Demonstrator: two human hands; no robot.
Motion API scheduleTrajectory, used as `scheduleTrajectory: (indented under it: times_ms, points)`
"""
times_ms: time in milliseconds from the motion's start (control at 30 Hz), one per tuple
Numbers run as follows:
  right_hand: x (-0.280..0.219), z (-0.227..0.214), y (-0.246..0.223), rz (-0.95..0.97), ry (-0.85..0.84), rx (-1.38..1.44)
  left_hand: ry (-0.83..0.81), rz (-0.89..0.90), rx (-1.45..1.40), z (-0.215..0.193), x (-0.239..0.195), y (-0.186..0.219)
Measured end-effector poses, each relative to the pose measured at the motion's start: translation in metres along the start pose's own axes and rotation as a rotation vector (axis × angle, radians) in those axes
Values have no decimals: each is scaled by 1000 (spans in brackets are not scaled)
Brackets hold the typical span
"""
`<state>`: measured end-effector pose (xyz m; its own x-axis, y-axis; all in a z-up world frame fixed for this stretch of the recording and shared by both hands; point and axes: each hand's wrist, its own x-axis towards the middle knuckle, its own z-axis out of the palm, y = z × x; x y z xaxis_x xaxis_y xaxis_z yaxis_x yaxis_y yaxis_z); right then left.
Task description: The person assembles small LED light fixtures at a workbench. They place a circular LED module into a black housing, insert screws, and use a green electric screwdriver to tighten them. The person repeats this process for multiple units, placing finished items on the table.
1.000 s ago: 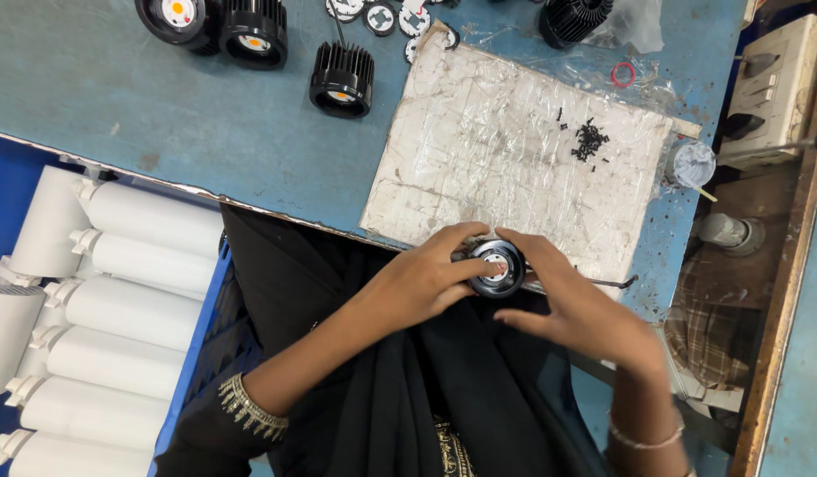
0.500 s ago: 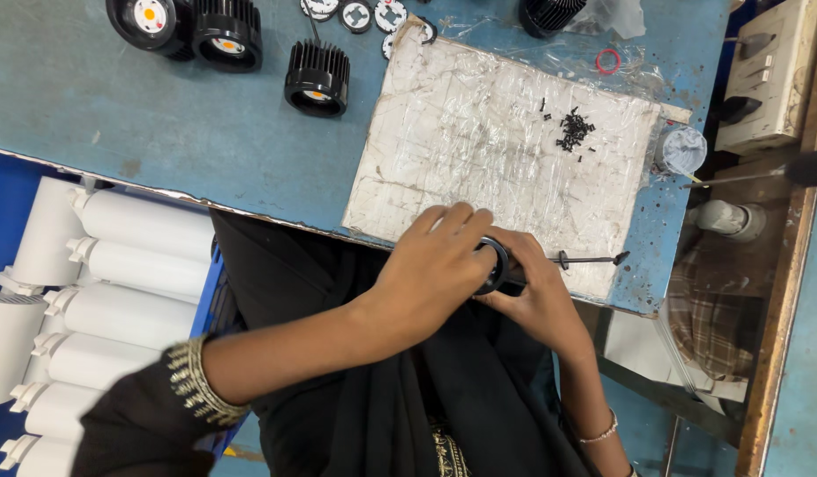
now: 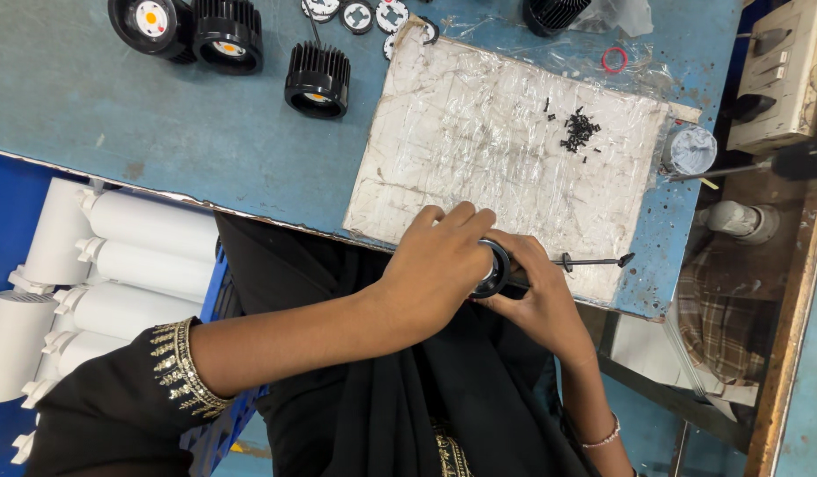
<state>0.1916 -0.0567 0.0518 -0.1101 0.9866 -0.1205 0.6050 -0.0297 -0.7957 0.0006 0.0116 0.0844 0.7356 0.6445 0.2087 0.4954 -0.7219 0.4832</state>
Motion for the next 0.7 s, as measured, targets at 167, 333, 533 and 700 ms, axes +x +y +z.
scheduleTrajectory:
  times_ms: [167,333,533,700]
  points:
    - [1,0,-6,49,-4,26,-10,-56,-28,2,-2,1]
    - [1,0,-10,27,8,31,-27,-121,24,6,-4,5]
    - [0,0,-13,-20,31,-20,2,-83,-277,3,-9,-13]
    - [-1,1,-12,1,32,8,-12,-117,-464,-1,-17,-29]
